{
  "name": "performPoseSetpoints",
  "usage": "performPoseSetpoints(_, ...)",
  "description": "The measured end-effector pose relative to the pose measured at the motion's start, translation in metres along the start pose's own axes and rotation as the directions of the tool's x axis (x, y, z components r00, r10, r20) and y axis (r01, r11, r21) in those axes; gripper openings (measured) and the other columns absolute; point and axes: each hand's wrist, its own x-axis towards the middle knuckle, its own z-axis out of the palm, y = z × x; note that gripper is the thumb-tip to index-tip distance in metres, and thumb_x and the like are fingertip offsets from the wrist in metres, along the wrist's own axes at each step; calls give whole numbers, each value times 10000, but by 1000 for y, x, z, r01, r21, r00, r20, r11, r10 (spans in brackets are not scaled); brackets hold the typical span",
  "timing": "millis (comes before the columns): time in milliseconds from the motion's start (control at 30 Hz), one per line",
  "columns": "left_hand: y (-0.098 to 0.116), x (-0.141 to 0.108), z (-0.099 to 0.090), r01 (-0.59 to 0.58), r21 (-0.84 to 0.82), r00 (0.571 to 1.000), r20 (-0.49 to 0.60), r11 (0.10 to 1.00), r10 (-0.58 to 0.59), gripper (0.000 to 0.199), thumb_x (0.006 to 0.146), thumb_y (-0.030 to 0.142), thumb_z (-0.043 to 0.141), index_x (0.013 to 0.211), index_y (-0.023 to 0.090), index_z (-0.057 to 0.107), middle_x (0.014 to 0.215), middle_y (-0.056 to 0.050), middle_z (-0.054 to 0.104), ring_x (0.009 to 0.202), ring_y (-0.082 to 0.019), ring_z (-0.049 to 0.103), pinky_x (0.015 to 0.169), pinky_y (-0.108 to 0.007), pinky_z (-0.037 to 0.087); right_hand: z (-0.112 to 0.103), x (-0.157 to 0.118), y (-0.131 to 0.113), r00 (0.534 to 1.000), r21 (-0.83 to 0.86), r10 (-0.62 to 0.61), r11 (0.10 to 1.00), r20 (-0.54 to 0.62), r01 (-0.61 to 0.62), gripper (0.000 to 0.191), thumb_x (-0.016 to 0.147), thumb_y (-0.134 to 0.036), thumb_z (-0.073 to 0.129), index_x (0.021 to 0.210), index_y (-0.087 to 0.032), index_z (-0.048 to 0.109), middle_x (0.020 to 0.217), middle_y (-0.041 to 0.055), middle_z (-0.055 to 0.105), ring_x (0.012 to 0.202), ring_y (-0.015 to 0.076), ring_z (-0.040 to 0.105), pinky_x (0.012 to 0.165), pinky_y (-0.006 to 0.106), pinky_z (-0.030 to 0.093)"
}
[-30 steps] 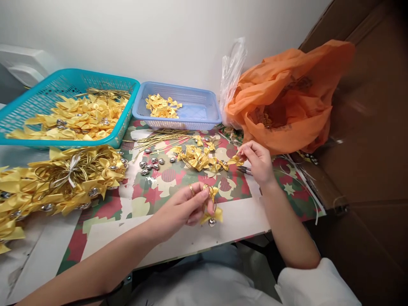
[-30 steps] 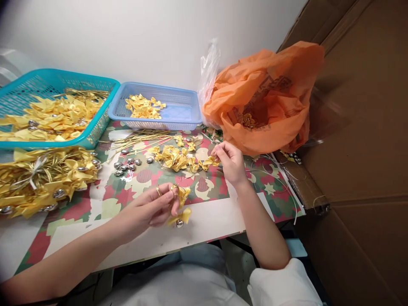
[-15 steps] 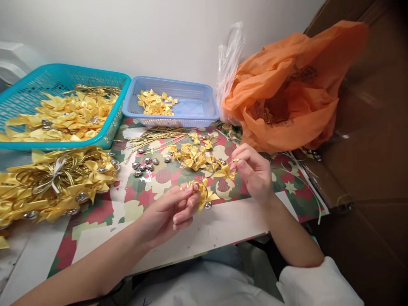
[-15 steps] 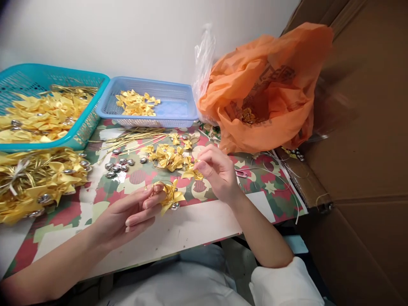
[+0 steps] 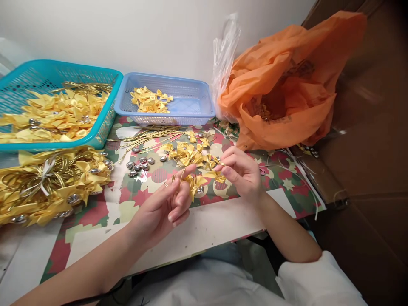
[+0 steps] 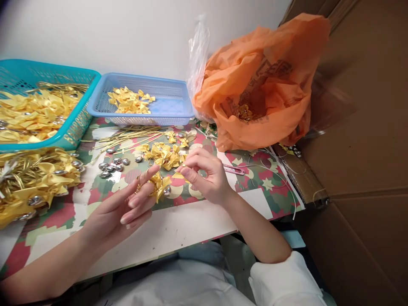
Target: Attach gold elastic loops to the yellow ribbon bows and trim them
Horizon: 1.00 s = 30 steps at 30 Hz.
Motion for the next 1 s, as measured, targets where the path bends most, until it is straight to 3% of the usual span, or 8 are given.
performPoseSetpoints(100,-7,2,-2,-107,224,994,1,969,109,371,768,357,810,1121,264,744,764,27,651,486,-42,498,427,-140,472,5,-2,0,997,83,71,994,29,-73,209,905,-357,630,768,-210,688,761,17,601,723,136,564,587,267,471)
performPoseSetpoints(233,-15,6,-4,-266,471,951,-14,841,308,366,782,283,809,1140,291,731,963,-6,684,636,-57,548,569,-152,507,11,-4,-1,967,285,228,925,116,-252,160,858,-355,693,789,-211,699,771,12,593,699,122,575,527,229,475)
performPoseSetpoints(367,-16,8,-6,-258,562,936,-57,786,348,383,797,306,792,1167,286,699,968,0,651,662,-65,547,593,-173,507,15,-6,-2,921,418,345,820,184,-391,189,811,-397,744,824,-210,725,741,-9,589,619,91,560,506,206,491)
performPoseSetpoints(567,-20,10,-10,-211,572,964,-10,792,264,391,787,341,796,1157,279,686,908,-4,623,716,-101,548,575,-189,503,22,-9,1,909,503,338,757,244,-417,143,805,-336,765,887,-219,762,767,-7,679,622,82,616,580,210,548)
performPoseSetpoints(733,-23,11,-12,-223,516,965,-4,827,262,386,754,290,828,1114,301,688,1070,-14,667,840,-121,592,701,-226,543,24,-10,2,898,521,348,731,270,-440,158,796,-280,775,945,-227,768,856,13,740,663,93,651,601,215,577)
performPoseSetpoints(1000,-22,11,-9,-229,445,964,-22,866,266,379,721,225,844,1067,257,694,949,-8,691,802,-130,637,710,-257,557,25,-12,5,883,503,403,726,242,-469,219,758,-303,801,959,-226,763,937,27,763,671,97,668,606,225,589)
